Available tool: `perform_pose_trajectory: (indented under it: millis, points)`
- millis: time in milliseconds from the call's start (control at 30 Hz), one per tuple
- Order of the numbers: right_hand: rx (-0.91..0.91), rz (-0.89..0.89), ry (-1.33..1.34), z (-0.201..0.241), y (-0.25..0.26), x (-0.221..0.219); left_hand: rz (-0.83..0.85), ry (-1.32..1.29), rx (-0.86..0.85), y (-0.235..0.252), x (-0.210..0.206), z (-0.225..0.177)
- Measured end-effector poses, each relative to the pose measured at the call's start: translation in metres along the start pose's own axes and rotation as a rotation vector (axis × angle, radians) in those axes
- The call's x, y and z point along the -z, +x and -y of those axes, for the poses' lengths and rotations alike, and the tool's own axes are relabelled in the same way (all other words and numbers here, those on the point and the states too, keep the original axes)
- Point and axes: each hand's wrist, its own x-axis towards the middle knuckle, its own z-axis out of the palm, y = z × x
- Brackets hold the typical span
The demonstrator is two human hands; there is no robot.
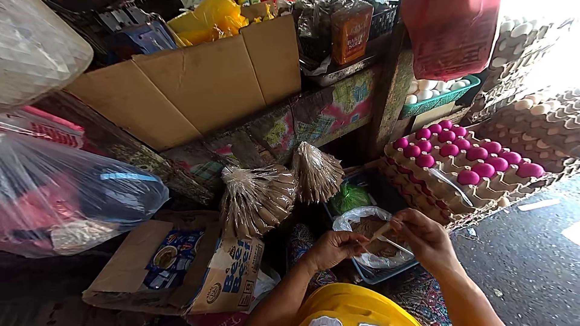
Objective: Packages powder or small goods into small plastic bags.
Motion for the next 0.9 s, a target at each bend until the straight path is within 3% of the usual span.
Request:
perform_pose_trajectory:
  millis: [100,167,400,567,900]
  points:
    - [-0.028,0.144,-0.225,0.002,0.019,-0.023,-0.004,0.001,-0.087,-0.002,0.007,0.002]
    - [-0.035,0.224,-0.322,0.001,0.031,-0.040,-0.108,0.002,-0.166,-0.001,0.006,0.001]
    - [-0.130,0.312,-0.254,-0.001,0.086,-0.073,-0.440,0.002,-0.226,0.020,0.038,-0.018]
    - [-0.238,0.283,-0.098,-0.012,0.130,-0.099,-0.513,0.050,-0.292,0.041,0.084,-0.027]
    - [-0.347,0.211,-0.079,-0.028,0.197,-0.130,-0.649,-0.063,-0.160,0.083,0.131,-0.059]
